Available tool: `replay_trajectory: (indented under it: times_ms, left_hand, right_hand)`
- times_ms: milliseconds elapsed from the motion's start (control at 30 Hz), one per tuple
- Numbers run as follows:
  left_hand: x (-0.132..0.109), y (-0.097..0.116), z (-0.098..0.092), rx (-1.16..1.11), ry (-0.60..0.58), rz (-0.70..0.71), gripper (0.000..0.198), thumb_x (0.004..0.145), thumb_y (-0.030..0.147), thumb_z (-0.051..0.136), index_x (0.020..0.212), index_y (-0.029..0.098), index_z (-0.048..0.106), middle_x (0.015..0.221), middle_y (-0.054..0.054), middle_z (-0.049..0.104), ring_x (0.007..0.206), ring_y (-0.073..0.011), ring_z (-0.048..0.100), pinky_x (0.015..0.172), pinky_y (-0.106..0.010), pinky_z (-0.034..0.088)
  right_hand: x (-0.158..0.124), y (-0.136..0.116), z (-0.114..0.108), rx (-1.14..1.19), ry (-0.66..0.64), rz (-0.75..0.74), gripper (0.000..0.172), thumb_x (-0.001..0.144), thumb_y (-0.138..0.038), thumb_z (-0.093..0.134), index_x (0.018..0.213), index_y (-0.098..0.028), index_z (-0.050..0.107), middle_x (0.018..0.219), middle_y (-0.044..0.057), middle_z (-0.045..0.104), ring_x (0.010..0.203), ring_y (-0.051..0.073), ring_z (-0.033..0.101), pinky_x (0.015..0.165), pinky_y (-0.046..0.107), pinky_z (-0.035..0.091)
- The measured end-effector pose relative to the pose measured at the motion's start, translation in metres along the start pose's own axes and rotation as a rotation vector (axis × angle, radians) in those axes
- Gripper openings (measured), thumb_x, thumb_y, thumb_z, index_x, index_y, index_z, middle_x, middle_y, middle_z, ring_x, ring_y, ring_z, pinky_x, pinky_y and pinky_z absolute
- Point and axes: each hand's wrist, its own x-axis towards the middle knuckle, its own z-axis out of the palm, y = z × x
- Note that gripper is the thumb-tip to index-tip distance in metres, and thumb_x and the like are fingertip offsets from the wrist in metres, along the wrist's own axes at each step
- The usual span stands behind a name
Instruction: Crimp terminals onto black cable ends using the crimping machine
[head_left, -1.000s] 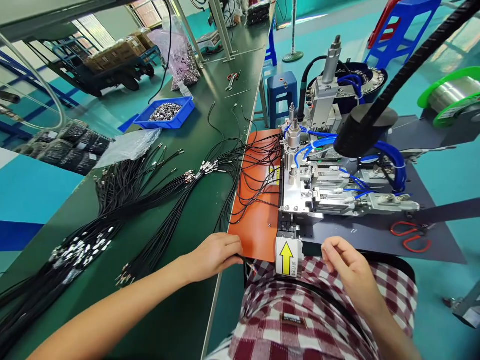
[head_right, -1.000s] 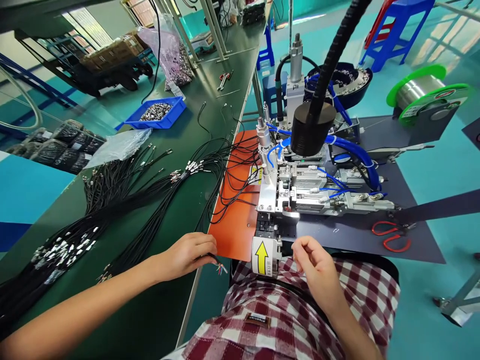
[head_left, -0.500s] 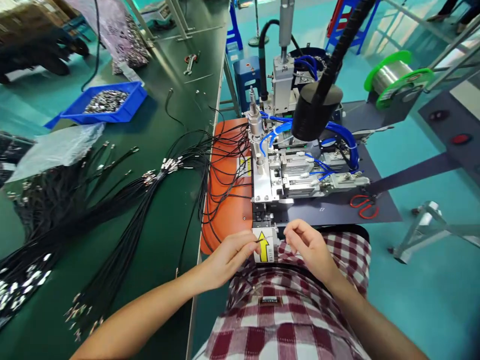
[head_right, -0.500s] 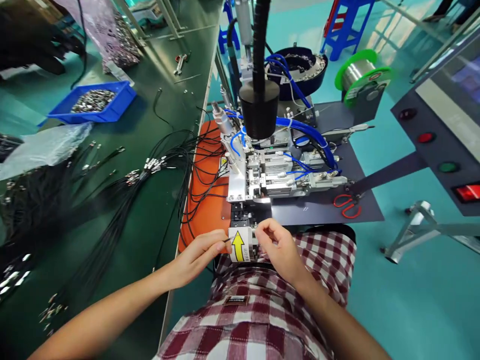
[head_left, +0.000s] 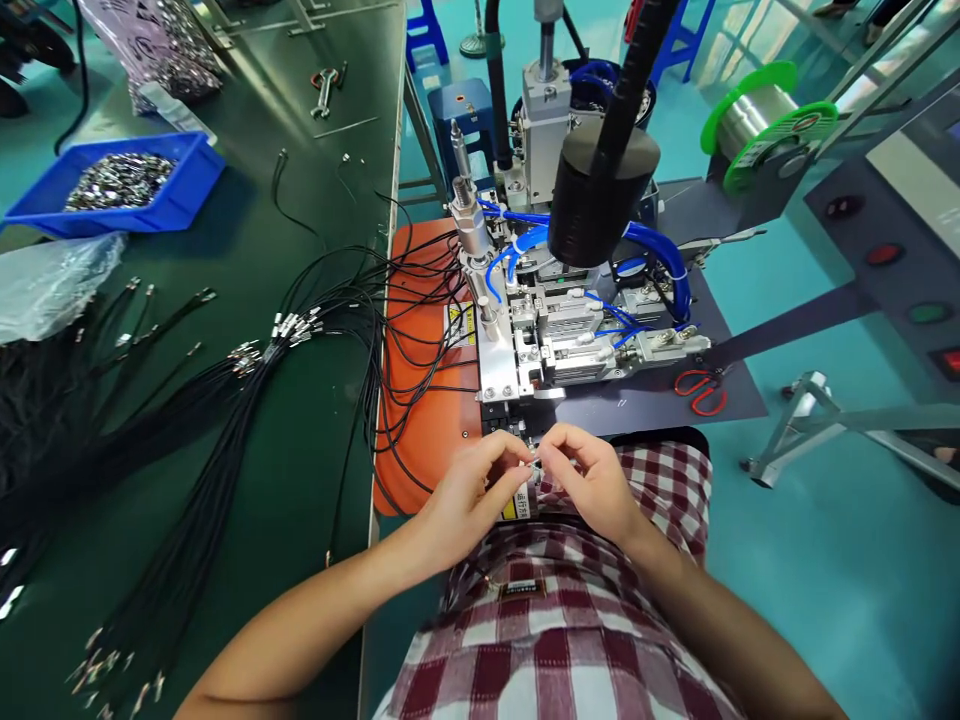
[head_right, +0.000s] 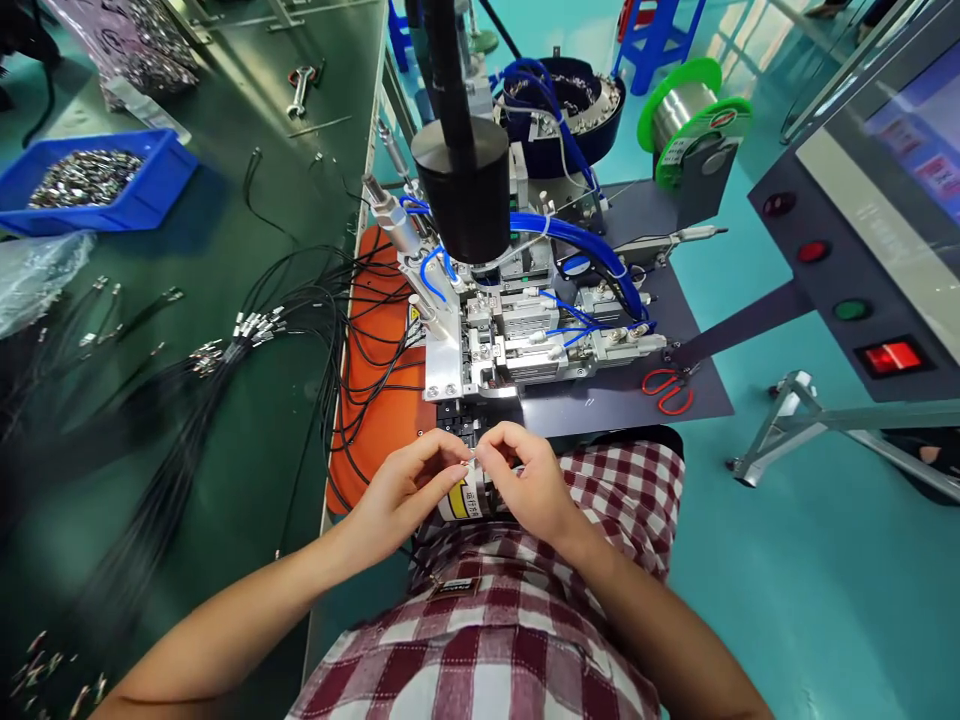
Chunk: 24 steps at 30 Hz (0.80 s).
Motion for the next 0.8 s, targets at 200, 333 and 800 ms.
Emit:
replay_trajectory:
  times_ms: [200, 333, 800]
  left_hand:
    - [0.011, -0.009, 0.004, -0.076, 0.119, -0.011, 0.017, 0.091, 0.029, 0.052, 0.087, 0.017, 0.064, 0.079, -0.002, 0.062, 0.07, -0.0114, 0.054, 0.059, -0.02, 0.041]
    - [0.013, -0.008, 0.004, -0.195, 0.107, -0.044, 0.018, 0.091, 0.028, 0.052, 0.087, 0.016, 0.065, 0.076, -0.001, 0.062, 0.064, -0.0094, 0.052, 0.054, -0.018, 0.04]
    - [0.015, -0.01, -0.002, -0.455, 0.037, -0.163, 0.02, 0.086, 0.033, 0.057, 0.086, 0.014, 0.063, 0.061, 0.004, 0.048, 0.048, -0.0044, 0.037, 0.042, -0.015, 0.03]
  right_hand:
    - [0.003, 0.007, -0.001, 0.123, -0.002, 0.063, 0.024, 0.093, -0.036, 0.052, 0.078, -0.018, 0.059, 0.068, -0.002, 0.051, 0.054, 0.01, 0.044, 0.053, 0.024, 0.036]
    - [0.006, 0.01, 0.0, 0.225, -0.012, 0.1, 0.026, 0.093, -0.039, 0.052, 0.08, -0.018, 0.061, 0.067, -0.002, 0.051, 0.053, 0.009, 0.045, 0.052, 0.024, 0.036]
    - [0.013, 0.018, 0.006, 0.394, -0.067, 0.202, 0.027, 0.085, -0.04, 0.063, 0.076, -0.017, 0.055, 0.059, -0.004, 0.046, 0.05, 0.008, 0.037, 0.047, 0.022, 0.027]
